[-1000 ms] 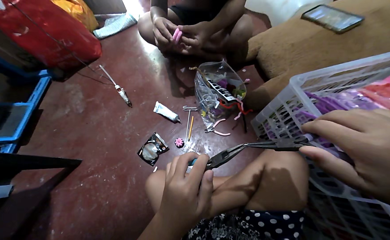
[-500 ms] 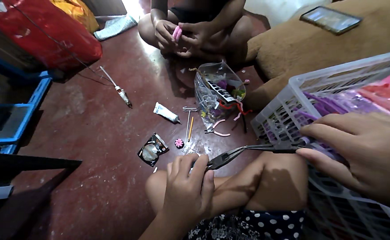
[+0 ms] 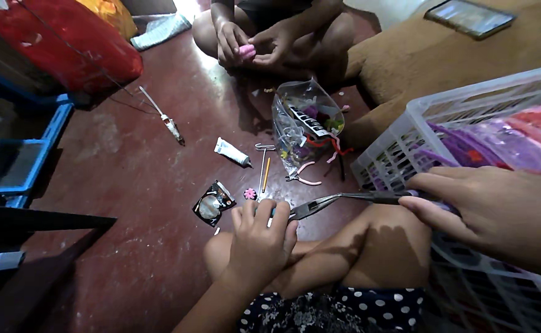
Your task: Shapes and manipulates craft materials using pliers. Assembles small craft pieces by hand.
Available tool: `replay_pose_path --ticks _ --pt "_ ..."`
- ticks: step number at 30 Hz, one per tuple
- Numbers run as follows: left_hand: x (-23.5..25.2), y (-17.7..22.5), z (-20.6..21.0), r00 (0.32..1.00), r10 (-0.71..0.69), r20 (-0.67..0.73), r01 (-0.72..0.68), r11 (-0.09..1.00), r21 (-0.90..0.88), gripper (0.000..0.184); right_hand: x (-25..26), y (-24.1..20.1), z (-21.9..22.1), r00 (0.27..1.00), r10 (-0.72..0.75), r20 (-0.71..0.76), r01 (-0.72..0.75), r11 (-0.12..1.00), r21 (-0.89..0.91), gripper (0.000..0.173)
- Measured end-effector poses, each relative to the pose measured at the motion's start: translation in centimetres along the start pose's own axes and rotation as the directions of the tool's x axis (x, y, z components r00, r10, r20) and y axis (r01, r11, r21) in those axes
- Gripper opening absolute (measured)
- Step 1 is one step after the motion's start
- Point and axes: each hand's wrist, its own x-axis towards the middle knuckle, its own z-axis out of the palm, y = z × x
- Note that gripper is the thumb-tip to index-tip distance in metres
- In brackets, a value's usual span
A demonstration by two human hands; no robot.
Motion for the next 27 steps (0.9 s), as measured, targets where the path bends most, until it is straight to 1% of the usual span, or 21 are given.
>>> replay_pose_path --ticks 5,8,10,13,17,20,22,23,24,25,26,27 --pt "0.1 -0.3 0.6 0.999 0.034 -0.017 -0.033 0.999 0.041 0.035 0.0 0.0 -0.1 0.996 0.047 0.069 -0.048 0.999 0.013 0.054" --pt "0.3 -0.5 0.8 0.998 0.054 -0.024 -0.053 0.997 0.050 0.035 0.0 0.1 0.0 0.998 0.040 0.045 -0.039 0.999 -0.014 0.055" --pt "0.5 -0.7 0.9 0.998 0.066 -0.014 -0.066 0.997 0.039 0.034 -0.1 0.1 0.0 0.997 0.059 0.057 -0.059 0.998 -0.008 0.053" --pt "0.8 -0.8 1.1 0.998 0.068 0.008 -0.068 0.998 -0.001 0.032 0.1 0.4 -0.2 0.988 0.087 0.130 -0.091 0.995 0.028 0.049" --pt "1.0 -1.3 1.6 0.996 0.084 0.007 -0.084 0.996 -0.020 0.030 0.8 0.3 -0.7 0.947 0.150 0.283 -0.183 0.979 0.093 0.045" --pt "1.3 -1.7 1.6 0.994 0.107 0.012 -0.107 0.994 -0.002 0.029 1.3 0.4 -0.9 0.920 0.158 0.358 -0.220 0.965 0.139 0.044" --pt "1.4 -2.0 1.6 0.993 0.121 0.016 -0.121 0.993 0.005 0.029 1.5 0.7 -0.7 0.920 0.149 0.363 -0.215 0.965 0.149 0.044" --pt "1.5 -2.1 1.6 0.992 0.124 0.018 -0.124 0.992 0.008 0.029 1.7 0.7 -0.9 0.899 0.158 0.408 -0.238 0.959 0.152 0.043" --pt "1.5 -2.2 1.6 0.992 0.126 0.017 -0.126 0.992 0.011 0.029 2.2 0.5 -1.4 0.853 0.181 0.490 -0.292 0.943 0.160 0.042" --pt "1.6 -2.2 1.6 0.991 0.129 0.017 -0.130 0.991 0.013 0.029 2.6 0.5 -1.7 0.818 0.191 0.543 -0.324 0.932 0.161 0.041" --pt "1.6 -2.3 1.6 0.991 0.131 0.017 -0.131 0.991 0.011 0.028 2.8 0.5 -1.7 0.800 0.191 0.568 -0.339 0.926 0.166 0.040" --pt "1.6 -2.3 1.6 0.991 0.132 0.018 -0.132 0.991 0.010 0.028 2.9 0.6 -1.7 0.800 0.184 0.572 -0.338 0.925 0.176 0.040"
